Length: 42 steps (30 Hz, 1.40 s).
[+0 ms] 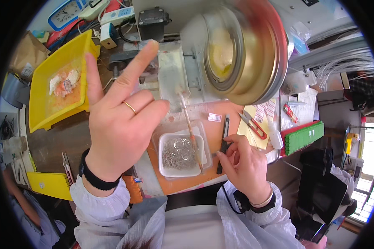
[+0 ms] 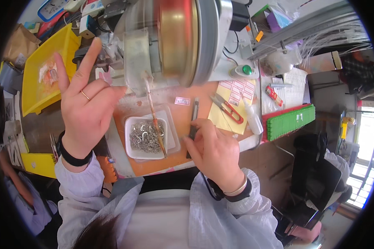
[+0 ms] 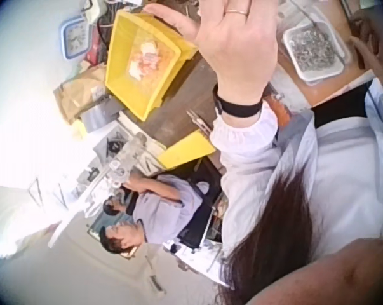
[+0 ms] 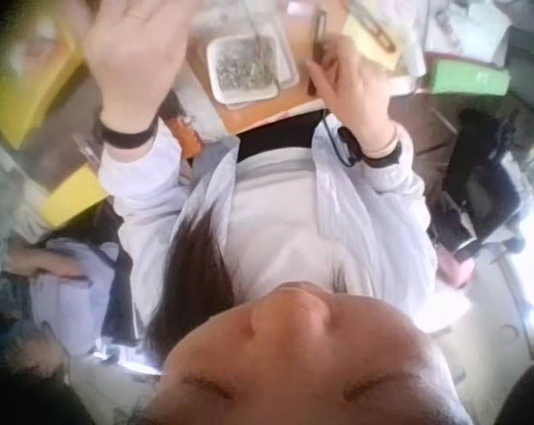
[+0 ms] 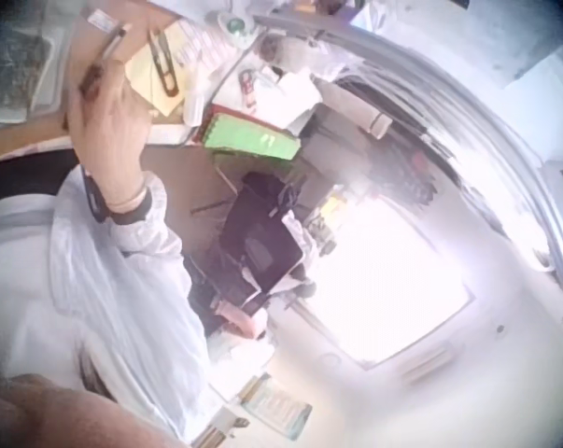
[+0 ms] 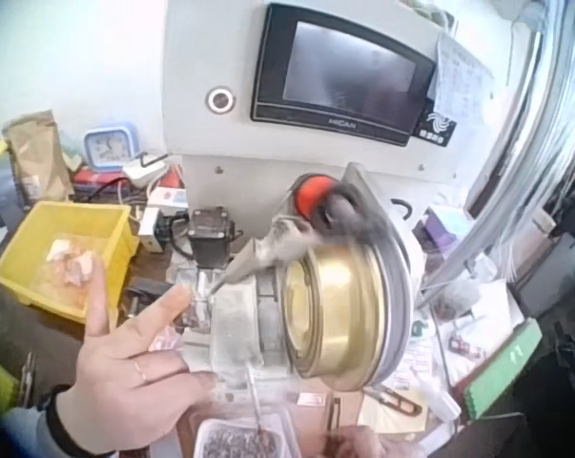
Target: Assembling small precision metal components using glue and tweezers at a workbench.
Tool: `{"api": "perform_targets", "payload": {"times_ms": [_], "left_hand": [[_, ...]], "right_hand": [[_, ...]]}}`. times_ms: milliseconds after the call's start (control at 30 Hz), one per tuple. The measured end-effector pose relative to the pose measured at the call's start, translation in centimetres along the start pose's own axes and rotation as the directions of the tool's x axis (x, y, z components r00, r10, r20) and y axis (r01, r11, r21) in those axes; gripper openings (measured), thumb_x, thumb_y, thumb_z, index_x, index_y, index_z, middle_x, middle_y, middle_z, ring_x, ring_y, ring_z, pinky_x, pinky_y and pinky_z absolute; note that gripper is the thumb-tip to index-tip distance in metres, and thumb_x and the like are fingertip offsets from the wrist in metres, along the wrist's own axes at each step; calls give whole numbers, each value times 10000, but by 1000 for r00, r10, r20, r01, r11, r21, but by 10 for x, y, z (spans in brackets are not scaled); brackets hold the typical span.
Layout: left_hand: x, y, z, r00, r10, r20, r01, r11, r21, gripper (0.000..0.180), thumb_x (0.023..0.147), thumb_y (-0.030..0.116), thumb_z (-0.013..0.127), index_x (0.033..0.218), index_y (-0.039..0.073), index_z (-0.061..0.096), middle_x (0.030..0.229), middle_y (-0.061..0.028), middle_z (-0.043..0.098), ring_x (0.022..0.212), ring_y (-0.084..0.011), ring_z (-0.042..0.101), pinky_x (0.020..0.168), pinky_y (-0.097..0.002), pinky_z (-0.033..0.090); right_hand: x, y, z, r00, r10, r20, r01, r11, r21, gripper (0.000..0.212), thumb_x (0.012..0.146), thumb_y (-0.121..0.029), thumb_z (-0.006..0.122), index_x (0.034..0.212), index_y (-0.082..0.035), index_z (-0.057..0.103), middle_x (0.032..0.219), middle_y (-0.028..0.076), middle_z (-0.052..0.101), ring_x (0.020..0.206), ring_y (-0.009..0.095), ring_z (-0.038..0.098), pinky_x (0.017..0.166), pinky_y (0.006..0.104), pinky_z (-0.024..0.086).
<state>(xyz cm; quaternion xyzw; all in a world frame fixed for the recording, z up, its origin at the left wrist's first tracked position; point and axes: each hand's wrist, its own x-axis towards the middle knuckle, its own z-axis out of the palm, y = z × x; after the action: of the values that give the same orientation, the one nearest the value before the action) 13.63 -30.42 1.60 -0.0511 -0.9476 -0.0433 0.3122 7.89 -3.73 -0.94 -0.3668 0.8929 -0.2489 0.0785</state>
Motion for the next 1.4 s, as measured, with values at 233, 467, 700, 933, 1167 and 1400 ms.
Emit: {"api": "perform_targets", "payload": {"times_ms": [233, 467, 700, 933, 1167, 1400], "left_hand": [[-1, 3, -3, 998, -58, 33, 59, 996, -61, 42, 681, 88, 715, 714, 111, 701, 706, -33, 596, 1245, -306, 578, 1150, -687, 114], [0, 2, -2, 995, -84, 48, 88, 992, -92, 72, 654, 87, 725, 711, 122, 698, 724, -20, 631, 1227, -291, 592, 1153, -687, 117], [0, 1, -2, 997, -73, 37, 77, 991, -107, 68, 657, 92, 733, 704, 120, 691, 694, -18, 611, 1222, -292, 595, 1150, -690, 134], [0, 0, -2, 999, -49, 23, 52, 991, -127, 55, 671, 81, 725, 702, 110, 690, 693, -24, 607, 1222, -292, 594, 1152, -681, 143], [2, 2, -1, 999, -47, -24, 45, 994, -97, 71, 699, 53, 667, 676, 109, 631, 740, -39, 630, 1226, -235, 596, 1155, -672, 169], [5, 4, 1, 998, -23, -59, 17, 995, -98, 85, 701, 28, 669, 693, 108, 641, 717, -43, 611, 1248, -270, 581, 1150, -678, 168]], "right_hand": [[12, 2, 3, 994, 86, 70, -79, 992, -94, 299, 836, -117, 711, 1101, -67, 582, 656, 51, 593, 542, 221, 602, 500, 331, 459], [2, 14, -31, 877, 433, 210, -386, 373, 844, 200, 913, -107, 460, 918, 25, 610, 614, 135, 603, 429, 130, 490, 422, 229, 379], [1, 25, -23, 888, 405, 219, -362, 319, 876, 294, 883, 79, 538, 1175, 56, 511, 917, 195, 714, 560, 142, 592, 524, 229, 457], [-8, 29, -18, 900, 420, -114, -178, 595, 784, 157, 1005, -103, 548, 1052, 37, 601, 688, 36, 586, 506, 51, 454, 465, 190, 345], [4, 1, -35, 859, 447, -250, 94, 342, 935, 158, 987, -124, 577, 1055, 18, 591, 656, 22, 544, 520, 74, 455, 479, 213, 332], [0, -11, -42, 886, 393, -245, 128, 299, 946, 142, 973, -85, 578, 1032, 39, 611, 676, 63, 594, 529, 82, 485, 493, 215, 364]]}}
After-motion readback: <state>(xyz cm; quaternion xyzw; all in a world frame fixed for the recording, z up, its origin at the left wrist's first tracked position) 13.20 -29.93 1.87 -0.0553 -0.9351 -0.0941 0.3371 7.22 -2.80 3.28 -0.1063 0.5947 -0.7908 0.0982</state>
